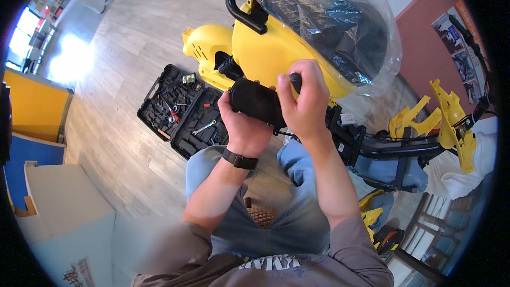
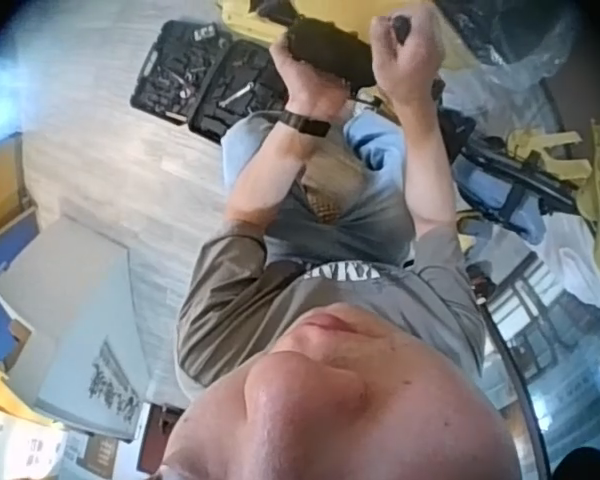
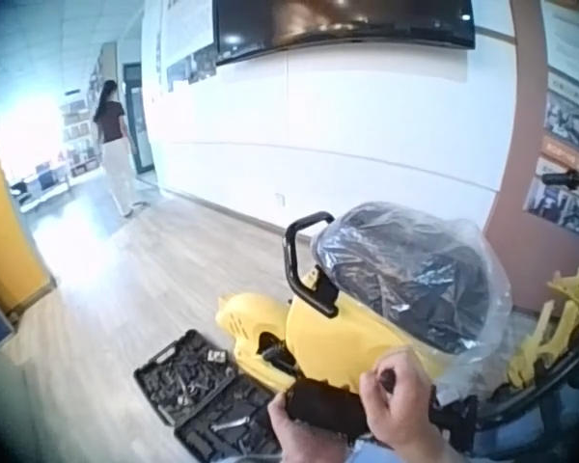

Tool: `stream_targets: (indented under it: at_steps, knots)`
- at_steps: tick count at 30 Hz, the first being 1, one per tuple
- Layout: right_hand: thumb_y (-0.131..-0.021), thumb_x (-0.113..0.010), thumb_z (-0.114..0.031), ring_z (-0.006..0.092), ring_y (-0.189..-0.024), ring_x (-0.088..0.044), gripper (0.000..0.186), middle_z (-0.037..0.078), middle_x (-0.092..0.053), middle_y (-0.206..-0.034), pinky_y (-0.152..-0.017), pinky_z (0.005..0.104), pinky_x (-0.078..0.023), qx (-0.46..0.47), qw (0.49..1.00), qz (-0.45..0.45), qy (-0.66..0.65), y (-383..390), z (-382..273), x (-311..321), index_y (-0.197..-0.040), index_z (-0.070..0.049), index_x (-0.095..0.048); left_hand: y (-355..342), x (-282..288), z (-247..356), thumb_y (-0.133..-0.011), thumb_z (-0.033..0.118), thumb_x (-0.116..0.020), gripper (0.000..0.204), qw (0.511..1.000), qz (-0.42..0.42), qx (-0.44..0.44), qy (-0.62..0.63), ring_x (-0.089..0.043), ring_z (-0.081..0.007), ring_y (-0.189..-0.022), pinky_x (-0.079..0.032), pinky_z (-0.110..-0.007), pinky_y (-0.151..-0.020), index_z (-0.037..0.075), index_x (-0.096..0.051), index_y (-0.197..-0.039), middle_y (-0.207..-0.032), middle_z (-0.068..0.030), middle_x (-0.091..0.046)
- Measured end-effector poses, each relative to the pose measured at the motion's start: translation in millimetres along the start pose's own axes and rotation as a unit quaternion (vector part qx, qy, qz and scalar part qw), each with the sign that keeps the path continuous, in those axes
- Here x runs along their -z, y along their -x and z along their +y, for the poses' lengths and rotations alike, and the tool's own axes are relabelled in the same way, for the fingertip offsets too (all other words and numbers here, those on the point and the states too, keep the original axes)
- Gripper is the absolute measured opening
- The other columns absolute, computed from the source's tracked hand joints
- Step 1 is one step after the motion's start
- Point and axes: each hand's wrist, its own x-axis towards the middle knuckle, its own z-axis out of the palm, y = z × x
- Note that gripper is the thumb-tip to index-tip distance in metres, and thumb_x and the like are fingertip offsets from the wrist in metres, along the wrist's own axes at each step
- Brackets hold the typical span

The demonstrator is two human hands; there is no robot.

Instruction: Removing screws and disassembling the instrument cluster dashboard of a motorcycle.

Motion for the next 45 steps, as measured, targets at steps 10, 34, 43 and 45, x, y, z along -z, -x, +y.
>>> stream_targets:
  at_steps: [10, 34, 43, 45]
  knots:
    - [-0.068, -0.086, -0.026, 0.0362, -0.112, -0.063, 0.049, 0.016, -0.066, -0.122, -0.094, 0.0449, -0.053, 0.020, 0.970, -0.218, 0.104, -0.1, -11.1, -3.3, -0.103, -0.001, -0.062, 6.2, -11.1, 7.4, -0.099, 0.061, -0.037, 0.064, 0.999, -0.024, -0.027, -0.018, -0.062, -0.0257, -0.116, -0.046, -0.041, -0.107, 0.009, -0.063, -0.127, -0.123, -0.0065, -0.067]
    - [-0.066, -0.089, -0.026, 0.0321, -0.092, -0.071, 0.055, 0.011, -0.072, -0.094, -0.079, 0.0433, -0.057, -0.039, 0.955, -0.269, 0.118, 2.5, -18.7, -8.6, -0.111, -0.006, -0.064, 1.6, -5.4, 5.4, -0.102, 0.059, -0.031, 0.066, 0.999, -0.011, 0.005, 0.033, -0.061, -0.0270, -0.118, -0.046, -0.041, -0.108, 0.008, -0.061, -0.129, -0.126, -0.0086, -0.066]
    - [-0.064, -0.090, -0.029, 0.0353, -0.086, -0.071, 0.049, 0.014, -0.071, -0.089, -0.074, 0.0450, -0.057, -0.043, 0.955, -0.270, 0.111, 0.9, -15.6, -10.0, -0.098, -0.007, -0.064, 1.8, -6.1, 1.7, -0.103, 0.060, -0.030, 0.065, 1.000, 0.015, -0.024, 0.013, -0.062, -0.0253, -0.117, -0.046, -0.040, -0.106, 0.008, -0.062, -0.127, -0.125, -0.0081, -0.067]
    - [-0.064, -0.090, -0.029, 0.0352, -0.085, -0.071, 0.049, 0.014, -0.071, -0.089, -0.074, 0.0449, -0.056, -0.046, 0.955, -0.272, 0.108, 0.7, -15.4, -9.9, -0.098, -0.007, -0.064, 1.4, -6.1, 0.7, -0.104, 0.059, -0.030, 0.064, 0.999, 0.018, -0.036, 0.011, -0.062, -0.0248, -0.116, -0.046, -0.040, -0.106, 0.009, -0.062, -0.126, -0.124, -0.0076, -0.067]
